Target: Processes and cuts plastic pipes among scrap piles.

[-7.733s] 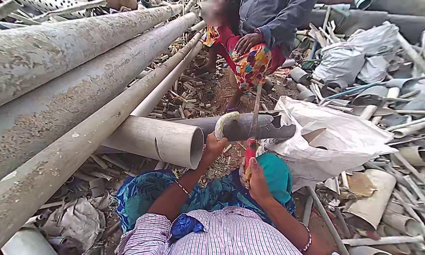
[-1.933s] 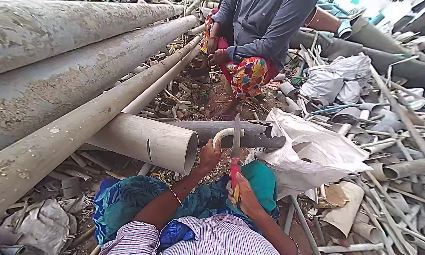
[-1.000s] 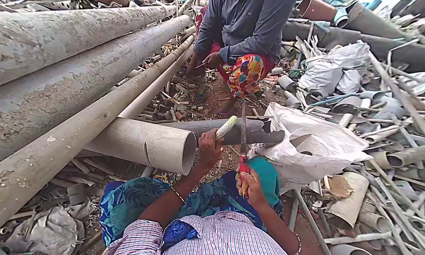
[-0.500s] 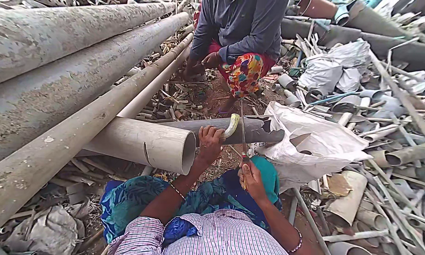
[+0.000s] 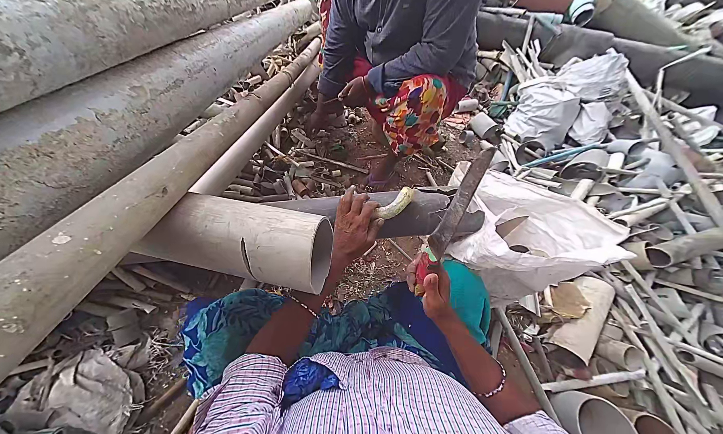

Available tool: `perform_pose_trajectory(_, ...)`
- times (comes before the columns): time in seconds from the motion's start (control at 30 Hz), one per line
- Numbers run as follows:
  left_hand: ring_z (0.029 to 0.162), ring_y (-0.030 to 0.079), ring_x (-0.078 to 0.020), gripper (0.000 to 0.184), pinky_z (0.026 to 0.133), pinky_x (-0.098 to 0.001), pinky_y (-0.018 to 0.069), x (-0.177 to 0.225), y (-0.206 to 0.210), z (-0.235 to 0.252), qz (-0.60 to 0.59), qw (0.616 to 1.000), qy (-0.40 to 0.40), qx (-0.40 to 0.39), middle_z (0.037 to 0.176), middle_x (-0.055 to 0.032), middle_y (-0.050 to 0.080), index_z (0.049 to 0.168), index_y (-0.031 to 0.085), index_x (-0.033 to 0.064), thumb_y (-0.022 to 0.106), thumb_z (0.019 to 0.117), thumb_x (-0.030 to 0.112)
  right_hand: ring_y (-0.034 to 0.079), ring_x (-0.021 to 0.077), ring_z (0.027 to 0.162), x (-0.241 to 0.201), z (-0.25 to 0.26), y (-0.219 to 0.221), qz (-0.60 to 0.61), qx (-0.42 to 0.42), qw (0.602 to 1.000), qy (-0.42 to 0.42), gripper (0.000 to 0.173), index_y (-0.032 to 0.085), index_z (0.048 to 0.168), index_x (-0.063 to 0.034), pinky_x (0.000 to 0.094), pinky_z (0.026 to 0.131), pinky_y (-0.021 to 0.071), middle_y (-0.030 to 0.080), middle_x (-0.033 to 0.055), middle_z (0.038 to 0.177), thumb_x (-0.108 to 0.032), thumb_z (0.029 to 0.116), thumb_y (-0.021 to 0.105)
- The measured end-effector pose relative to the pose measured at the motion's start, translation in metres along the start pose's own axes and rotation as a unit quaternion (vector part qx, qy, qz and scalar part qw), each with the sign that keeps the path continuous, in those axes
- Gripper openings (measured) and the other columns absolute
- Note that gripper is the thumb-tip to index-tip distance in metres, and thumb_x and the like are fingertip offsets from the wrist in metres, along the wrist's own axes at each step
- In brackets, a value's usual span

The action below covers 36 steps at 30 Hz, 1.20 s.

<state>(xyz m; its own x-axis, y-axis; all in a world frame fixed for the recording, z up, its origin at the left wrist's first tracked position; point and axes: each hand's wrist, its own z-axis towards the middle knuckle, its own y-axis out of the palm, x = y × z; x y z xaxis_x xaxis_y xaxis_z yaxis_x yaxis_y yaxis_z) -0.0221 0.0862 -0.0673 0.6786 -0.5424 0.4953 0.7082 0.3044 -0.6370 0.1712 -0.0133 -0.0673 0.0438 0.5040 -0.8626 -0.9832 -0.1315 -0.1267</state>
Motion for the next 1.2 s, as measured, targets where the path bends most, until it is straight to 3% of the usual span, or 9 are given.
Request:
perform_pose_trajectory(0.17, 0.135, 0.046, -0.0506, 0.030, 0.116, -0.0585, 0.0321, -0.007, 0.010, -0.001, 0.040, 0.998, 0.042, 0.034, 0.124, -0.0224, 0.066, 0.113, 0.072, 0.0036, 0.062, 0.0939, 0.024, 0.040, -0.0011, 0.044, 0.018, -0.005, 0.011, 0.004, 0.043, 0.961, 0.272, 0.039, 0.050, 0.090, -0.0086, 0.0175, 0.043, 0.0386, 0.044, -0.0109, 0.058, -0.028, 0.1079, 0.021)
perform_pose_trajectory(0.33, 0.133, 0.049, -0.0501, 0.031, 0.114, -0.0587, 0.0356, -0.010, 0.014, 0.000, 0.051, 0.996, 0.046, 0.056, 0.122, -0.0217, 0.067, 0.112, 0.073, 0.0047, 0.060, 0.0938, 0.026, 0.051, -0.0078, 0.058, 0.004, 0.014, -0.001, -0.100, 0.037, 0.994, -0.040, 0.067, 0.058, 0.097, -0.0092, 0.0142, 0.054, 0.0458, 0.053, -0.0108, 0.067, -0.068, 0.1016, 0.025)
perform_pose_trajectory(0.5, 0.132, 0.051, -0.0484, 0.032, 0.113, -0.0594, 0.0356, -0.011, 0.015, 0.001, 0.059, 0.995, 0.049, 0.061, 0.121, -0.0206, 0.068, 0.112, 0.073, 0.0047, 0.058, 0.0942, 0.027, 0.041, -0.0012, 0.046, 0.027, 0.003, 0.008, -0.086, 0.027, 0.966, 0.243, 0.044, 0.054, 0.091, -0.0023, 0.0181, 0.046, 0.0403, 0.043, -0.0097, 0.059, -0.029, 0.1083, 0.024)
perform_pose_trajectory(0.67, 0.132, 0.051, -0.0470, 0.030, 0.112, -0.0625, 0.0343, -0.011, 0.017, 0.000, 0.063, 0.995, 0.044, 0.068, 0.119, -0.0187, 0.069, 0.110, 0.074, 0.0077, 0.059, 0.0936, 0.028, 0.051, -0.0082, 0.055, 0.007, 0.027, -0.002, -0.049, 0.056, 0.997, -0.010, 0.064, 0.058, 0.093, -0.0160, 0.0141, 0.050, 0.0449, 0.054, -0.0157, 0.067, -0.072, 0.0980, 0.028)
perform_pose_trajectory(0.77, 0.133, 0.051, -0.0470, 0.029, 0.113, -0.0641, 0.0322, -0.009, 0.014, 0.001, 0.055, 0.996, 0.037, 0.062, 0.117, -0.0190, 0.069, 0.108, 0.074, 0.0062, 0.059, 0.0931, 0.026, 0.045, -0.0043, 0.052, 0.035, 0.006, 0.005, -0.068, 0.052, 0.990, 0.116, 0.053, 0.056, 0.091, -0.0050, 0.0168, 0.050, 0.0427, 0.049, -0.0116, 0.064, -0.047, 0.1088, 0.029)
perform_pose_trajectory(0.87, 0.130, 0.054, -0.0468, 0.029, 0.111, -0.0642, 0.0359, -0.008, 0.013, 0.005, 0.057, 0.995, 0.040, 0.075, 0.114, -0.0193, 0.070, 0.107, 0.074, 0.0050, 0.059, 0.0930, 0.025, 0.040, -0.0006, 0.042, 0.023, 0.007, 0.007, -0.021, 0.041, 0.959, 0.279, 0.044, 0.051, 0.085, -0.0089, 0.0179, 0.043, 0.0391, 0.044, -0.0110, 0.055, -0.028, 0.1086, 0.020)
perform_pose_trajectory(1.03, 0.131, 0.052, -0.0466, 0.037, 0.110, -0.0628, 0.0362, -0.008, 0.013, 0.002, 0.056, 0.996, 0.036, 0.055, 0.117, -0.0196, 0.069, 0.110, 0.073, 0.0052, 0.053, 0.0960, 0.033, 0.056, -0.0047, 0.057, -0.003, 0.034, -0.017, 0.019, 0.114, 0.989, 0.090, 0.054, 0.057, 0.092, -0.0192, 0.0150, 0.054, 0.0495, 0.059, -0.0179, 0.068, -0.065, 0.1029, 0.031)
perform_pose_trajectory(1.13, 0.133, 0.051, -0.0466, 0.041, 0.107, -0.0614, 0.0389, -0.007, 0.012, 0.001, 0.051, 0.997, 0.028, 0.048, 0.119, -0.0200, 0.069, 0.110, 0.073, 0.0048, 0.053, 0.0969, 0.038, 0.051, -0.0023, 0.046, 0.002, 0.031, -0.014, 0.016, 0.121, 0.968, 0.220, 0.041, 0.051, 0.086, -0.0126, 0.0155, 0.047, 0.0480, 0.052, -0.0132, 0.058, -0.028, 0.1084, 0.021)
perform_pose_trajectory(1.2, 0.133, 0.051, -0.0467, 0.041, 0.107, -0.0609, 0.0395, -0.008, 0.013, 0.003, 0.053, 0.996, 0.032, 0.059, 0.119, -0.0200, 0.069, 0.109, 0.074, 0.0045, 0.054, 0.0962, 0.038, 0.046, 0.0018, 0.039, 0.002, 0.030, -0.010, -0.007, 0.098, 0.950, 0.296, 0.033, 0.053, 0.089, -0.0061, 0.0191, 0.041, 0.0465, 0.048, -0.0076, 0.056, -0.018, 0.1097, 0.031)
